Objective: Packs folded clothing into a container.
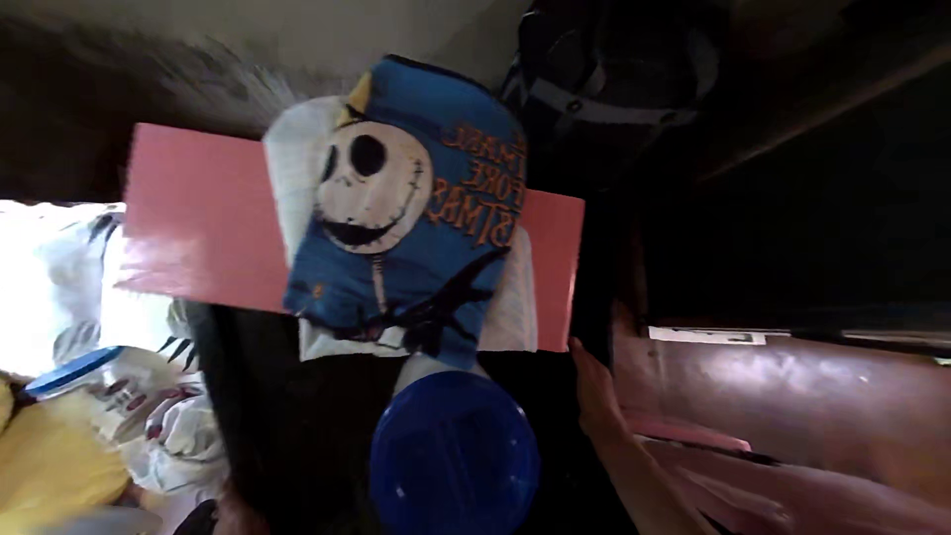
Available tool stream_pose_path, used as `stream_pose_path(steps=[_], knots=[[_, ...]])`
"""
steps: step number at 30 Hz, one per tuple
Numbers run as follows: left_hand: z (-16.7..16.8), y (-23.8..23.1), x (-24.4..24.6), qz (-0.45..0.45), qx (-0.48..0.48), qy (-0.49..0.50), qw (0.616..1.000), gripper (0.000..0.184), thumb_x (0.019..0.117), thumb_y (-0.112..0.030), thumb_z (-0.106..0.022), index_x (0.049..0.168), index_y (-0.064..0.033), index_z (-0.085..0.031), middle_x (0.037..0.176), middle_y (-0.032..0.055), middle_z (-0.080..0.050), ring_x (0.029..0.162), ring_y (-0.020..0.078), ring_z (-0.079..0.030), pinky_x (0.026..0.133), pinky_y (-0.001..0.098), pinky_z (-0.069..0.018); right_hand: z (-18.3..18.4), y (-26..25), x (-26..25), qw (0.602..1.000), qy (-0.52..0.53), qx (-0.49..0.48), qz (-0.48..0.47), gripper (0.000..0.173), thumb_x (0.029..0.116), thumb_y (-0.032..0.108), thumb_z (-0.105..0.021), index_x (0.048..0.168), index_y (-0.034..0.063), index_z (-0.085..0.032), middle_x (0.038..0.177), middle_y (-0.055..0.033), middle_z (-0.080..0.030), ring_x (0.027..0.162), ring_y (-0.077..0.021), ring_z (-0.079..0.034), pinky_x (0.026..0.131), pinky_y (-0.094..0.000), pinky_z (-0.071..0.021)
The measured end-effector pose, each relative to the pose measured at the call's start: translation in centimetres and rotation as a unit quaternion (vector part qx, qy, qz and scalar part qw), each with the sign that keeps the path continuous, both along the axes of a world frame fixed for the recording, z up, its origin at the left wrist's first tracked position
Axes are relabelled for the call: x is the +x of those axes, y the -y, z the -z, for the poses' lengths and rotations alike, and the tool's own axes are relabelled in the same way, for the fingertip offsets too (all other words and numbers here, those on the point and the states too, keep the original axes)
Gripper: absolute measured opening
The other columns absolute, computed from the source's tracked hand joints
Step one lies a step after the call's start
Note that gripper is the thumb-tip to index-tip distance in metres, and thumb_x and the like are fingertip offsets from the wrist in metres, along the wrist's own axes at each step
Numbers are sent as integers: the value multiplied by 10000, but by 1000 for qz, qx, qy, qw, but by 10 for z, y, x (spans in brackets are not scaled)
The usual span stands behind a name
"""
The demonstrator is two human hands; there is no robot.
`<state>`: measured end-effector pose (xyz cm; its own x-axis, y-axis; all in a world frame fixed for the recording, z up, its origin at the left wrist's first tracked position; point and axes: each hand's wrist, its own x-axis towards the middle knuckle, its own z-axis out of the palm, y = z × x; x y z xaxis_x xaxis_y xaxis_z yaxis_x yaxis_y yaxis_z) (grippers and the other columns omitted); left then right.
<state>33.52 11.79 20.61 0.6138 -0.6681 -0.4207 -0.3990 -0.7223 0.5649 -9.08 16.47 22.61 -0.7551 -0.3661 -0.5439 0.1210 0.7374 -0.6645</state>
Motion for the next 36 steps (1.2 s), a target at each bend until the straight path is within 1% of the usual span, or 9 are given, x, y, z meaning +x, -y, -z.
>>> stream_pose_path(steps=[6,8,11,17,24,27,31,34,36], knots=[[28,46,-118,89,75,-25,993,732,1112,-502,-219,1301,89,-607,1268,338,-619,1240,464,-577,1034,663,-418,24,-55,-85,992,-109,31,61,536,1107,416,-375,1212,-30,-654,1108,-166,-680,1027,-205,-651,921,-452,-535],[35,59,-156,103,85,-46,990,688,1121,-458,-251,1245,98,-636,1232,328,-637,1209,448,-597,1027,640,-429,23,-67,-109,988,-134,55,60,520,1120,347,-359,1299,-69,-614,1242,-244,-653,1157,-294,-627,1023,-514,-478],[51,71,-200,124,74,-99,985,610,1123,-426,-302,1315,67,-606,1280,301,-626,1239,412,-587,1058,603,-424,32,-76,-139,979,-126,39,153,541,1111,397,-370,1236,-66,-621,1187,-192,-653,1060,-196,-628,965,-424,-504],[88,95,-261,212,125,-86,965,641,1117,-477,-258,1281,-4,-657,1218,248,-676,1196,387,-627,1019,602,-462,67,-88,-179,974,-122,16,192,563,1109,414,-357,1333,-53,-578,1285,-201,-632,1163,-208,-623,1030,-431,-488],[128,114,-295,235,173,-28,956,650,1116,-482,-244,1289,-10,-656,1264,247,-661,1219,393,-619,1024,610,-454,134,-77,-216,974,-93,18,207,544,1102,422,-395,1296,-42,-602,1223,-197,-652,1094,-215,-637,984,-440,-506],[141,119,-302,242,174,9,955,658,1110,-501,-250,1324,-10,-632,1324,245,-629,1250,389,-602,1030,601,-461,147,-67,-221,983,-79,27,161,547,1113,402,-339,1372,-19,-574,1319,-195,-628,1205,-226,-613,1059,-447,-474],[144,127,-298,259,159,41,952,633,1110,-489,-273,1382,-22,-603,1389,236,-599,1295,380,-579,1072,594,-440,176,-62,-222,980,-52,49,184,545,1113,415,-359,1304,-31,-609,1246,-193,-659,1127,-225,-646,1004,-438,-514],[146,131,-289,275,131,44,951,609,1098,-481,-353,1373,6,-593,1394,254,-582,1307,389,-561,1088,583,-428,180,-57,-209,982,-31,68,174,572,1110,430,-349,1398,-21,-554,1384,-218,-591,1274,-281,-580,1091,-481,-454],[150,132,-282,288,103,41,951,610,1073,-484,-438,1415,10,-541,1406,267,-557,1319,392,-541,1104,567,-418,188,-51,-206,981,-46,89,167,570,1110,437,-356,1331,-24,-609,1309,-218,-635,1216,-286,-612,1054,-495,-475]])
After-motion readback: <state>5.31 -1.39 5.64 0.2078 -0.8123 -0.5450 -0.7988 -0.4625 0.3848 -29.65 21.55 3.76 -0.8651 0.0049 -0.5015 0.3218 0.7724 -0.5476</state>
